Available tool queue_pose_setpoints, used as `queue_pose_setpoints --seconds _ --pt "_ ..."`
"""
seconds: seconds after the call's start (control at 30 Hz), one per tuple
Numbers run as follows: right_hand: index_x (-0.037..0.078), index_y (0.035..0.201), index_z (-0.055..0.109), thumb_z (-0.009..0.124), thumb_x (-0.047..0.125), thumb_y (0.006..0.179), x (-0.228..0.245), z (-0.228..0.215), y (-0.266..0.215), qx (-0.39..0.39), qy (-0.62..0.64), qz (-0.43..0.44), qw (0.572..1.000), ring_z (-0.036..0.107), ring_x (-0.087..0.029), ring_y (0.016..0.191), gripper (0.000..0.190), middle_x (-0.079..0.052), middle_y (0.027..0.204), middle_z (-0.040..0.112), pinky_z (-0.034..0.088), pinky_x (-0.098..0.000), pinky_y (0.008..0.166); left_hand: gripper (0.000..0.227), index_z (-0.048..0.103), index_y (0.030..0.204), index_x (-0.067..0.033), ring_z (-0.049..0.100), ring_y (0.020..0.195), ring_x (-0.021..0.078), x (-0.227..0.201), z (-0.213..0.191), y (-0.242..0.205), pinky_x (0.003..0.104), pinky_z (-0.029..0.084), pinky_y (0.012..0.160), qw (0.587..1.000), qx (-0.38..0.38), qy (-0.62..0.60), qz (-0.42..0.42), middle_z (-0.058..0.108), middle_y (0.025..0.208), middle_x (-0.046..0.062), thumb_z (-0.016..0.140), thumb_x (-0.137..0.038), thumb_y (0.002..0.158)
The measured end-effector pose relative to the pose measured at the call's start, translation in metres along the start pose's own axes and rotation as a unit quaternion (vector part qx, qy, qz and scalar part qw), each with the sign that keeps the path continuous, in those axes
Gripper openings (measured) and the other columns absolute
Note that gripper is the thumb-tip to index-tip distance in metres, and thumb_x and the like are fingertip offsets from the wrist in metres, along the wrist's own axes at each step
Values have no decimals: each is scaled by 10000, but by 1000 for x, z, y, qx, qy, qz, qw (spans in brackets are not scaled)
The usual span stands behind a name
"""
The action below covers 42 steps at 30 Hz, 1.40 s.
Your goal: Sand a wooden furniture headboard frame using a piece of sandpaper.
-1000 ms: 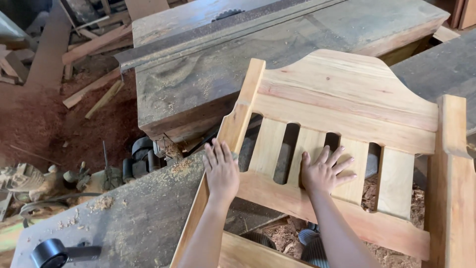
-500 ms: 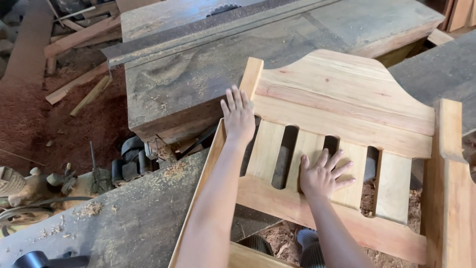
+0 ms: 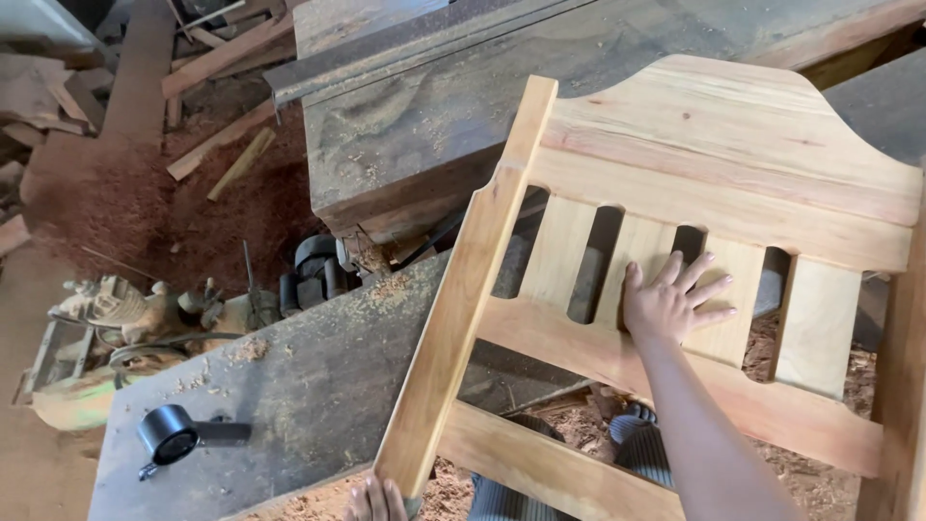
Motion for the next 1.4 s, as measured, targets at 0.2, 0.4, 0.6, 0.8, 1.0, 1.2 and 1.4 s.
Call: queue_pose_setpoints --seconds 0.2,0.4,0.6,0.8,1.0,1.2,1.4 --pt "234 1630 184 123 780 955 -1 -4 2 3 -7 3 1000 -141 -482 1516 871 -123 1713 -62 -107 -744 1128 801 263 1495 100 277 1391 534 -25 16 76 614 142 1151 978 209 -24 -10 262 1551 378 519 -403 927" --pt "223 1631 192 122 771 964 -4 2 3 3 -11 -4 1000 -135 -499 1512 866 -141 1712 -62 -104 -756 1120 712 83 1554 74 -21 1505 472 -63 40 288 559 27 1227 916 369 -154 -39 -9 1635 305 345 -365 1059" --pt "239 1626 174 99 785 942 -1 0 3 11 -30 7 999 -143 -481 1513 879 -123 1707 -84 -99 -744 1122 668 160 1582 47 91 1536 435 -106 92 488 602 155 1218 943 268 -191 -55 98 1660 269 390 -319 1072" --pt "249 1627 155 85 782 939 -1 -5 0 26 -32 15 999 -139 -477 1513 874 -105 1710 -89 -92 -736 1137 675 176 1584 52 100 1552 426 -118 123 522 565 190 1221 949 219 -223 -51 109 1677 253 424 -273 1046" --pt "225 1630 187 95 771 959 -3 2 2 9 -16 -5 1000 -126 -495 1519 869 -134 1712 -64 -94 -752 1124 681 107 1603 38 28 1539 409 -87 56 381 535 65 1237 958 276 -69 21 41 1674 267 390 -198 1029" --pt "215 1629 205 119 761 967 -3 8 8 -16 -8 -7 1000 -122 -508 1511 862 -148 1709 -52 -109 -761 1112 701 79 1545 35 -23 1523 410 -49 9 229 518 10 1240 968 200 -140 -54 -8 1635 247 313 -335 997" --pt "202 1627 207 113 765 967 -6 7 6 -9 -9 -18 1000 -126 -516 1510 872 -153 1710 -52 -120 -759 1105 710 87 1560 49 -18 1503 435 -61 35 291 520 43 1232 954 254 -150 -55 -4 1646 264 337 -352 1030"
Point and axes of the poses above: each hand's wrist, its own y-axis towards the middle knuckle, its own z-axis out of the palm, x = y × z, the point moved 8 cm from there along y, towards the middle knuckle
